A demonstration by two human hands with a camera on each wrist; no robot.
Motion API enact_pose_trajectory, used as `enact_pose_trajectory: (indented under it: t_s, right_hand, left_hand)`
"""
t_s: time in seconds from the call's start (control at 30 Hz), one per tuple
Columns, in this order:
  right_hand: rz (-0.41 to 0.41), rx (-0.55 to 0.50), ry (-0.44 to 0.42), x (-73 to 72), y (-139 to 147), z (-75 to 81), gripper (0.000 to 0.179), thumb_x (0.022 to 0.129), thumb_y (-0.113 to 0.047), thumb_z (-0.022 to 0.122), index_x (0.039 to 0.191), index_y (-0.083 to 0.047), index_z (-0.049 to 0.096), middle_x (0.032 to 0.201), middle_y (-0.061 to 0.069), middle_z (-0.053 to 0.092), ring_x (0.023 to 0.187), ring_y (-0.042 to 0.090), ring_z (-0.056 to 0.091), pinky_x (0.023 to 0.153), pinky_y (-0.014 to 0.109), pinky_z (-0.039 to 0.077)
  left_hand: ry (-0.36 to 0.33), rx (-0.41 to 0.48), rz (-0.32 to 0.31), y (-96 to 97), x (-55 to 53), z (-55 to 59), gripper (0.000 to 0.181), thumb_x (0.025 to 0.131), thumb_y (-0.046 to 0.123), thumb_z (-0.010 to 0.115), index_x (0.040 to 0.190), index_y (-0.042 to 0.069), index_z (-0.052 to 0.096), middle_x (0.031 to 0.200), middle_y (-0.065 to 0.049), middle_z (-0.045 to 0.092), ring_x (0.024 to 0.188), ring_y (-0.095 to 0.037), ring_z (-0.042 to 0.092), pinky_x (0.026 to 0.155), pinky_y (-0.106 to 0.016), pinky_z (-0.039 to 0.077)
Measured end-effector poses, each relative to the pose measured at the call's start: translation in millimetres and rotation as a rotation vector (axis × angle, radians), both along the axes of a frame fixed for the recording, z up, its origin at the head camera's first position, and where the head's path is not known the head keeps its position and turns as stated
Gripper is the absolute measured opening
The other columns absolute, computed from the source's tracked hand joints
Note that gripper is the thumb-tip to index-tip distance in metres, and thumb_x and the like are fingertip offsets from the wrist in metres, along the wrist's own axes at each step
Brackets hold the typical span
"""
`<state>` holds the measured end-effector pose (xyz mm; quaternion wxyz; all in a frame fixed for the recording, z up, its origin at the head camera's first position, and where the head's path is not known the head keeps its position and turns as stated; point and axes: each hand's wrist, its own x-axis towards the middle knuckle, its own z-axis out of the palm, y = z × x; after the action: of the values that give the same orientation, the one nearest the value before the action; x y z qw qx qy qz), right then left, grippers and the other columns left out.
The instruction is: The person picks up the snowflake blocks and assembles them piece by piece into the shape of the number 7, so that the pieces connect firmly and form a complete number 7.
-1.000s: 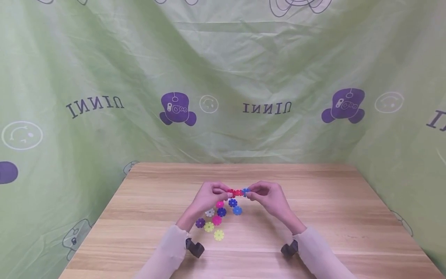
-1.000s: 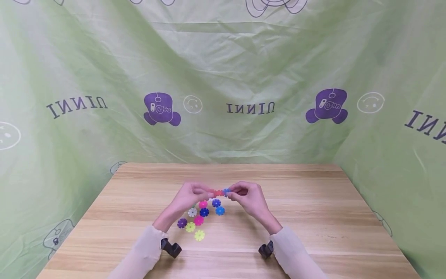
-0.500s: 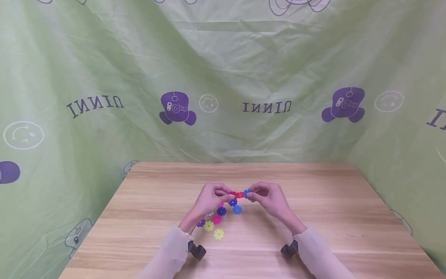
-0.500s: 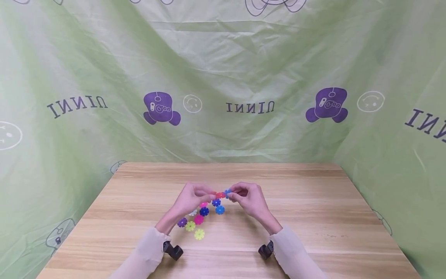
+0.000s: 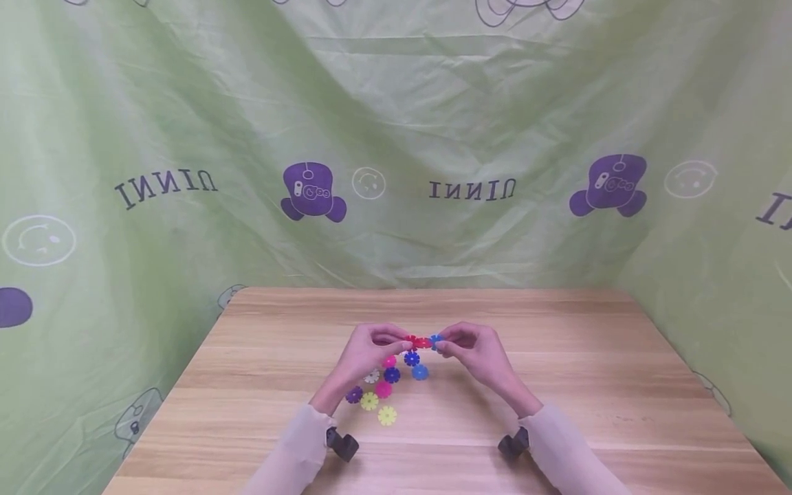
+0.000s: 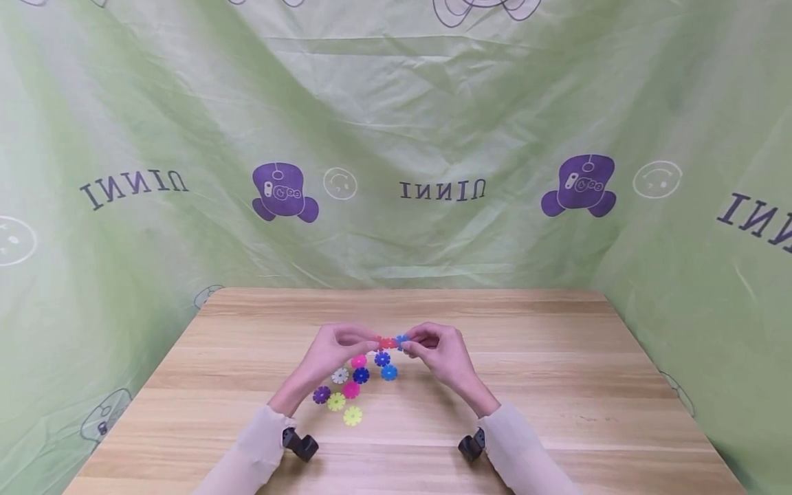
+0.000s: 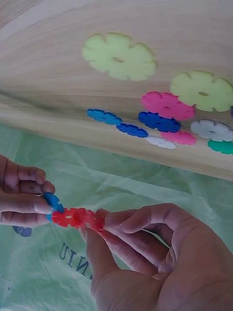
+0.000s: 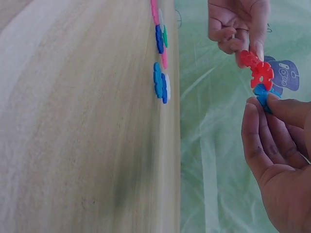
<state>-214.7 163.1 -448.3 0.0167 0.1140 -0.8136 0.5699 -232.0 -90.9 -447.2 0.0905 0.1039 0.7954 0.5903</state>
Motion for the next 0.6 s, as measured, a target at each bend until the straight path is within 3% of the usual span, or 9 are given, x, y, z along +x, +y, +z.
enact_pose_trajectory:
  t_s: [0.2, 0.37, 0.6]
  right_hand:
    - [-0.005, -0.002, 0.009, 1.2, 3.9, 1.9, 0.018, 0.092, -0.014, 0.082, 0.107, -0.006, 0.077, 0.101, 0.013, 0.082, 0.086, 0.018, 0.078, 0.085, 0.038, 0.066]
    - [-0.008, -0.003, 0.009, 2.5, 6.7, 3.9, 0.02, 0.091, -0.015, 0.082, 0.108, -0.006, 0.077, 0.101, 0.013, 0.082, 0.087, 0.019, 0.079, 0.085, 0.032, 0.066]
    - [-0.014, -0.008, -0.008, 3.6, 8.0, 4.5, 0.02, 0.092, -0.015, 0.082, 0.108, -0.005, 0.077, 0.102, 0.013, 0.082, 0.087, 0.019, 0.079, 0.089, 0.045, 0.065]
  left_hand:
    - [0.013, -0.031, 0.017, -18.0, -3.4, -3.0, 0.034, 0.09, 0.024, 0.083, 0.116, 0.004, 0.075, 0.106, -0.006, 0.08, 0.098, -0.023, 0.075, 0.092, -0.045, 0.062]
    - [0.031, -0.162, 0.03, -32.2, -7.8, -6.4, 0.028, 0.092, 0.019, 0.08, 0.116, 0.005, 0.074, 0.102, -0.003, 0.079, 0.094, -0.017, 0.072, 0.087, -0.034, 0.061]
    - [0.07, -0.336, 0.07, -48.1, -12.9, -12.8, 0.02, 0.092, 0.018, 0.081, 0.11, 0.011, 0.078, 0.097, -0.001, 0.076, 0.089, -0.015, 0.067, 0.078, -0.029, 0.058]
